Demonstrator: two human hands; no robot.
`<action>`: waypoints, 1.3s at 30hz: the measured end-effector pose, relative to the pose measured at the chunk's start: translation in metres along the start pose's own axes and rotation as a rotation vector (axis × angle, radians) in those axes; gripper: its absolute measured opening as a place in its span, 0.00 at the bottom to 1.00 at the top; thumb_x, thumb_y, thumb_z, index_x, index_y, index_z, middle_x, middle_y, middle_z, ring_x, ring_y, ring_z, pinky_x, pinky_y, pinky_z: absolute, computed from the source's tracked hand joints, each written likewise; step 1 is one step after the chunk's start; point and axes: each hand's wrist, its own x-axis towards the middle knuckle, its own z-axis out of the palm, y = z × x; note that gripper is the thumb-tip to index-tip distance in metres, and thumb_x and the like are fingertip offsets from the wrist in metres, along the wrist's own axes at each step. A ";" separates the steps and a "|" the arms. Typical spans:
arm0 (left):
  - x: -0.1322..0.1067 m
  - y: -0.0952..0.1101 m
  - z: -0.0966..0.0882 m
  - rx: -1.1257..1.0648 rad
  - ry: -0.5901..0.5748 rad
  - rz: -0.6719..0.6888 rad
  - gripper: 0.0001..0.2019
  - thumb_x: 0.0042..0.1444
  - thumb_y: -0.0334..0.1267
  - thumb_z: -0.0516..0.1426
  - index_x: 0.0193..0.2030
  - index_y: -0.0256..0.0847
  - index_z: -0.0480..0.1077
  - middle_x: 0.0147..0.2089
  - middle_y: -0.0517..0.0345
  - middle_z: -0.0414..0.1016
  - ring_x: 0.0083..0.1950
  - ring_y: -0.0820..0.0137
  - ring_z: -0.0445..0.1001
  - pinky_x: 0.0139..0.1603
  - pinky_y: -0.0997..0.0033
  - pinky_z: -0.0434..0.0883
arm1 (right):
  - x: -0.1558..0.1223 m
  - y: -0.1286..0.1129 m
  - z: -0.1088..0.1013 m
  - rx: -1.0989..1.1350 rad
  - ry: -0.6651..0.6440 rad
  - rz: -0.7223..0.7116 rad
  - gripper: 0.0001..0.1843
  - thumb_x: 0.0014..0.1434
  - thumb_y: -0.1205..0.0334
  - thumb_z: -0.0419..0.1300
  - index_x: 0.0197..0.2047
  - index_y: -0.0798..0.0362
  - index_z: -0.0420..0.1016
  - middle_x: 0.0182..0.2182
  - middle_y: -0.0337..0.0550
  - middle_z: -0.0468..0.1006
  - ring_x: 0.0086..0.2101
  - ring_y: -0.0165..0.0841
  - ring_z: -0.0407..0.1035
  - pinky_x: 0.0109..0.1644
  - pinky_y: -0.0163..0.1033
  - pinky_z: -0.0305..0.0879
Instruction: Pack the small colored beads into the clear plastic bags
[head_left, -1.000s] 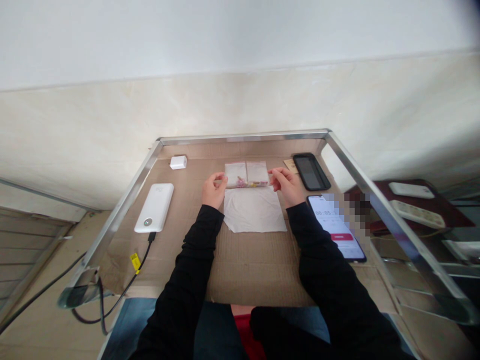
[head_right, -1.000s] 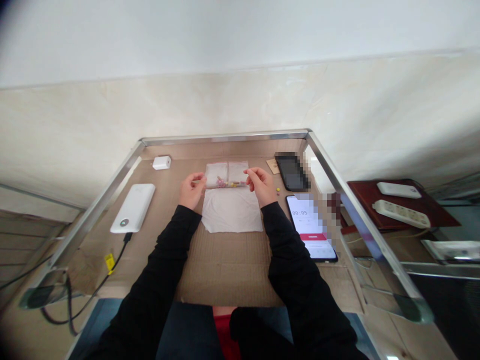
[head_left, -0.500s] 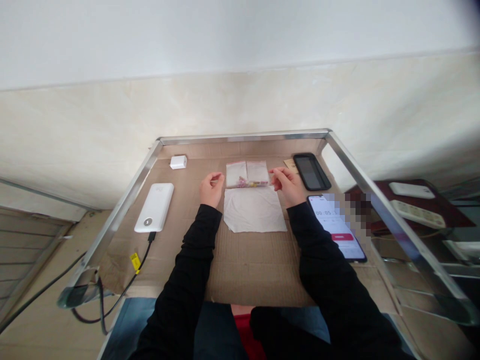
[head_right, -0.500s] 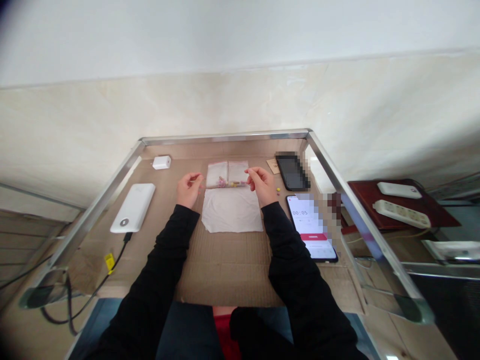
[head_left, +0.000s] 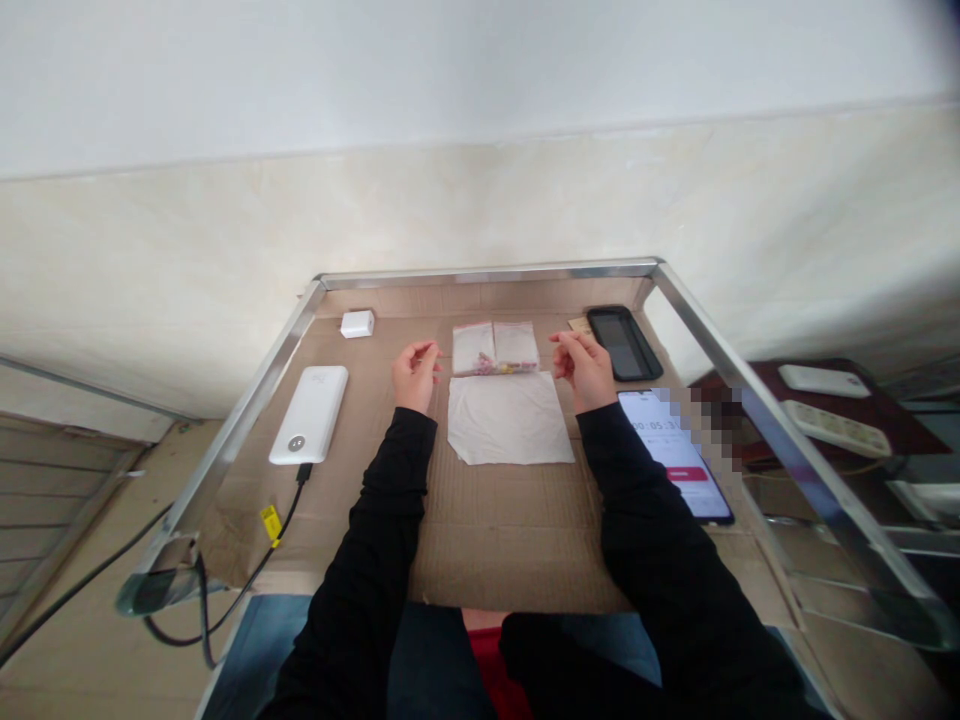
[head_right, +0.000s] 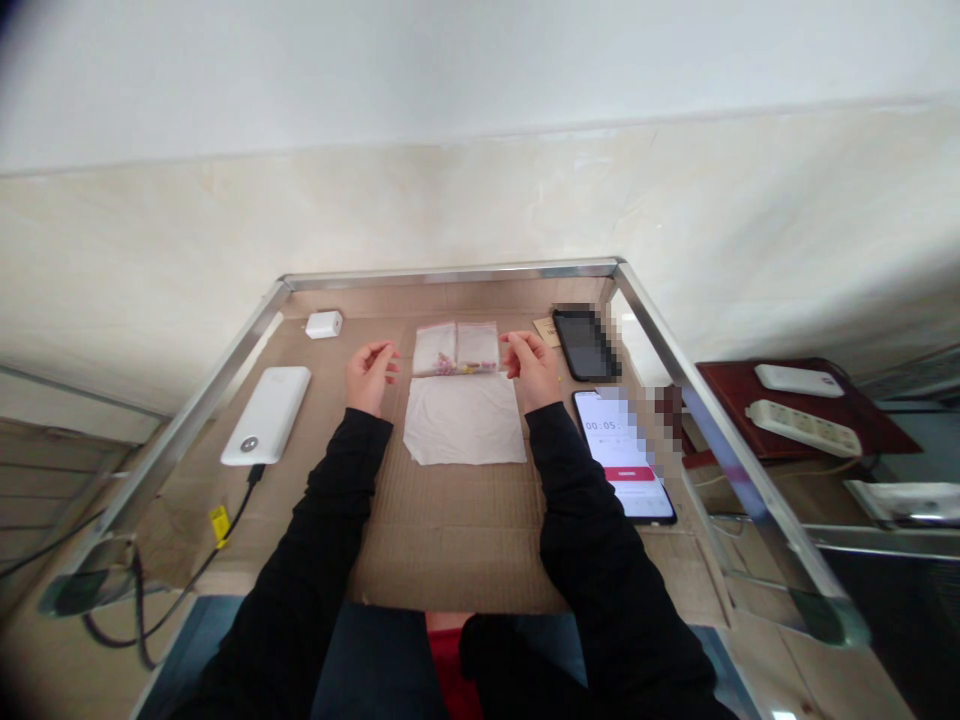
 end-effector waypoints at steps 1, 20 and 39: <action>0.000 0.000 0.000 -0.005 0.000 0.000 0.13 0.44 0.42 0.55 0.35 0.36 0.67 0.31 0.56 0.71 0.22 0.79 0.66 0.16 0.82 0.62 | 0.000 0.000 0.000 -0.005 0.001 -0.004 0.10 0.47 0.56 0.57 0.27 0.54 0.69 0.16 0.32 0.63 0.15 0.21 0.55 0.16 0.28 0.50; -0.001 0.001 0.001 -0.034 -0.021 -0.012 0.12 0.43 0.41 0.56 0.34 0.36 0.67 0.30 0.57 0.70 0.22 0.80 0.66 0.16 0.83 0.62 | -0.001 -0.002 0.002 0.021 0.011 -0.021 0.08 0.46 0.58 0.58 0.26 0.55 0.70 0.15 0.32 0.63 0.15 0.20 0.54 0.16 0.27 0.50; 0.000 -0.001 0.001 -0.052 -0.024 -0.018 0.13 0.43 0.41 0.56 0.34 0.36 0.67 0.29 0.57 0.70 0.21 0.79 0.65 0.15 0.83 0.61 | -0.001 -0.001 0.003 0.037 0.007 -0.020 0.08 0.45 0.58 0.58 0.25 0.55 0.70 0.14 0.32 0.63 0.15 0.20 0.54 0.15 0.26 0.50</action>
